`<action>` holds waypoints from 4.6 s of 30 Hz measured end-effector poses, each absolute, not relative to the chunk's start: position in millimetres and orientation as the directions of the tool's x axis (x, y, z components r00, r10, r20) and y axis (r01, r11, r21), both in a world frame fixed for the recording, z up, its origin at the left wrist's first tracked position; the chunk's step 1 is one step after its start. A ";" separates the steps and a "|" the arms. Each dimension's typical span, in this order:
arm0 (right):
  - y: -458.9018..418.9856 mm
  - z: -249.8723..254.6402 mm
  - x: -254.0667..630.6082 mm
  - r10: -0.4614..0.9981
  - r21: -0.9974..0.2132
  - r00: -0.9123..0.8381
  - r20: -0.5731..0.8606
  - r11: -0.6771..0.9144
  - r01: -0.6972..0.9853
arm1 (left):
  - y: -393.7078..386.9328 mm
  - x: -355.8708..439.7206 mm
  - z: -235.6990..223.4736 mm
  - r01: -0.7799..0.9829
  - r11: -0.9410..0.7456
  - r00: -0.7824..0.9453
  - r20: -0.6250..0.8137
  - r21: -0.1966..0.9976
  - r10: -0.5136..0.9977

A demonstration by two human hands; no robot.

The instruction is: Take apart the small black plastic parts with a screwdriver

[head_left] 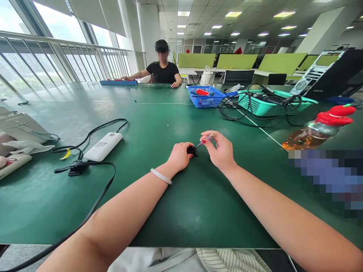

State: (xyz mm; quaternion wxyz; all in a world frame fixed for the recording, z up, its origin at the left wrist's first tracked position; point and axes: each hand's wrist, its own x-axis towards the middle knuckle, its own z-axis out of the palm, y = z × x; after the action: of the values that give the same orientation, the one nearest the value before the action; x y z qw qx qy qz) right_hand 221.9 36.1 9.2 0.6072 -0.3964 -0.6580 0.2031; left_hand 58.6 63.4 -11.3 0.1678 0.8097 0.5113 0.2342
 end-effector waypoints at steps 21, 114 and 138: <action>35.6 -4.2 221.3 0.666 -0.570 -0.014 0.746 0.649 0.504 | 62.7 59.8 -11.6 0.755 -0.429 0.379 0.205 0.495 0.903; 69.3 -11.7 270.2 0.763 -0.889 0.512 0.394 0.458 0.001 | 26.6 83.2 2.1 0.739 -0.618 0.612 0.115 0.270 0.782; 72.2 -26.1 264.0 0.893 -0.922 0.436 0.112 0.257 -0.290 | 24.8 86.6 -4.8 0.730 -0.644 0.625 0.160 0.226 0.764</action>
State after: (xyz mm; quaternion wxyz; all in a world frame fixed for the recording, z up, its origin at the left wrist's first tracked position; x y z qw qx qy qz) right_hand 264.0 72.2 -26.1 0.7182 -0.4496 -0.3355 0.4117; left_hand 86.6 24.8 -4.8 0.0697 0.8986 0.4158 0.1215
